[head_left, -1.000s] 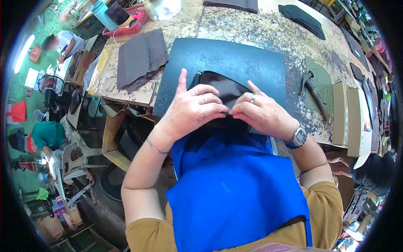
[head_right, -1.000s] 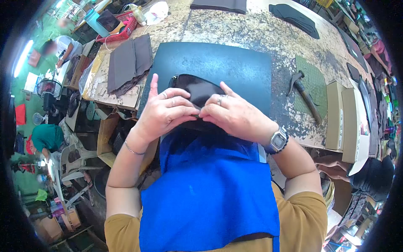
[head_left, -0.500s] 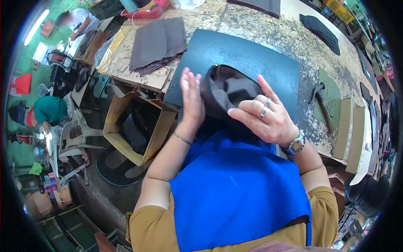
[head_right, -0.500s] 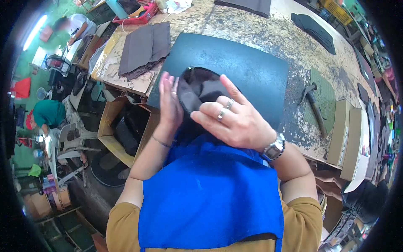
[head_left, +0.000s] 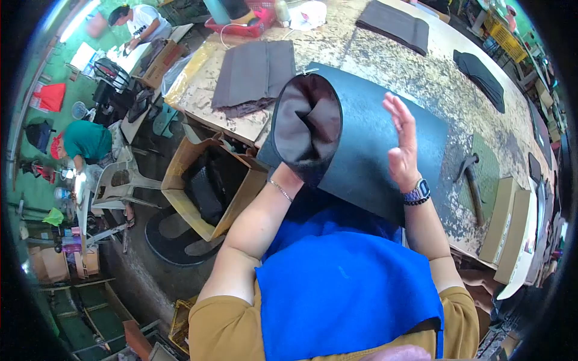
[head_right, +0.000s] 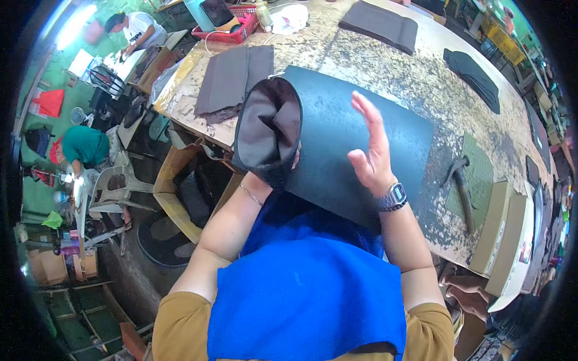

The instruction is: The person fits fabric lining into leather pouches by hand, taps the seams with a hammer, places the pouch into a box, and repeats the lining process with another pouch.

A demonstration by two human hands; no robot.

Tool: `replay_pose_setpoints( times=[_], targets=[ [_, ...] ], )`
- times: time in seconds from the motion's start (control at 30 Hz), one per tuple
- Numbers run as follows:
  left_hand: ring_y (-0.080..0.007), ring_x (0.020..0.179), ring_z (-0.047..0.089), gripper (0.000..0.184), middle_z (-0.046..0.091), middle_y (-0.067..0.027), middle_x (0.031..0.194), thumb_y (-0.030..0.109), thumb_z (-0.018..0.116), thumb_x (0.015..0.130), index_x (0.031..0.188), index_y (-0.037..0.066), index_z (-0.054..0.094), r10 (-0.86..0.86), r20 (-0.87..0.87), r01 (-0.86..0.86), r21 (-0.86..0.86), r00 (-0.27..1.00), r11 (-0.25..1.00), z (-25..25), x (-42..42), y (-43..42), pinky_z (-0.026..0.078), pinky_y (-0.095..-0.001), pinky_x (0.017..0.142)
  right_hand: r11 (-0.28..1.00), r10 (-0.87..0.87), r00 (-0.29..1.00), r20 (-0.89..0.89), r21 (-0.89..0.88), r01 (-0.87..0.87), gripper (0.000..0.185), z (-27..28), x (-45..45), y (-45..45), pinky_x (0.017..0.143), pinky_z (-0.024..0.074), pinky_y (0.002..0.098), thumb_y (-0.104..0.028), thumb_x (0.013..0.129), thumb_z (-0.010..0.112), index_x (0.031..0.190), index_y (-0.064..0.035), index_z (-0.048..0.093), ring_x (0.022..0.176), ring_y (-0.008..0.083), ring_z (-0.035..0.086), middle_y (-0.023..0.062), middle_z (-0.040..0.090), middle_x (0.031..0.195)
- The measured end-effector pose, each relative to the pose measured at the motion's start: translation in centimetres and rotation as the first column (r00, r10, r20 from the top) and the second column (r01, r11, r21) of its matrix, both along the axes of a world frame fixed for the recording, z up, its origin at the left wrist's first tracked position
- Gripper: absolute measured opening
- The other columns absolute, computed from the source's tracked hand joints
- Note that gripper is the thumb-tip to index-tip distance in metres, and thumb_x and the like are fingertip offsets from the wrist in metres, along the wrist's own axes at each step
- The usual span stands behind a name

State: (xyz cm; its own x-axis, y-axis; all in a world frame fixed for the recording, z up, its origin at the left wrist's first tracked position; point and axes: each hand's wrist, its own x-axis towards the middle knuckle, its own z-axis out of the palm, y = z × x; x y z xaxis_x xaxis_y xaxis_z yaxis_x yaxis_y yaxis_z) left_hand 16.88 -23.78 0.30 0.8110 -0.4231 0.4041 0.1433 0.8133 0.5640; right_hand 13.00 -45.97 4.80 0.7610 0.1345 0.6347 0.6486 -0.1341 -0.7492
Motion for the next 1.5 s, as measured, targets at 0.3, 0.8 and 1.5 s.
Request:
replay_pose_setpoints(
  times=[0.3,0.8,1.5],
  targets=[
    [-0.0283,0.086,0.07,0.063,0.057,-0.0233,0.127,0.044,0.043,0.102,0.15,0.005,0.031,0.108,-0.351,0.012,0.322,0.93,0.947,-1.4,-2.1,1.9,0.061,-0.0362,0.068,0.77,0.099,0.926,-0.365,-0.561,-0.303,0.083,-1.9,0.1,1.8,0.115,0.0122,0.0663,-0.05,0.087,0.067,0.152,-0.013,0.031,0.14,0.0321,0.039,0.0148,0.043,0.149],
    [-0.0249,0.129,0.05,0.053,0.044,-0.016,0.145,0.022,0.05,0.103,0.149,0.005,0.031,-0.372,-0.762,0.233,-0.291,0.53,0.928,1.9,-0.8,2.7,0.041,-0.0371,0.111,0.772,0.146,0.828,-0.541,-0.462,-0.438,0.068,0.1,0.5,1.1,0.115,0.0202,0.0626,-0.039,0.091,0.066,0.145,-0.0061,0.04,0.134,0.0365,0.045,0.0209,0.051,0.14],
    [-0.0086,0.084,0.062,0.04,0.067,-0.007,0.098,0.015,0.062,0.095,0.133,0.001,0.057,0.041,0.07,-0.08,0.779,0.997,0.622,7.7,1.6,-2.1,0.048,-0.0179,0.075,0.995,0.027,0.964,-0.263,-0.081,-0.05,0.128,-0.2,5.3,-3.7,0.108,0.037,0.0443,-0.05,0.045,0.097,0.145,-0.0033,0.032,0.132,0.0276,0.043,0.0149,0.043,0.141]
  ],
)
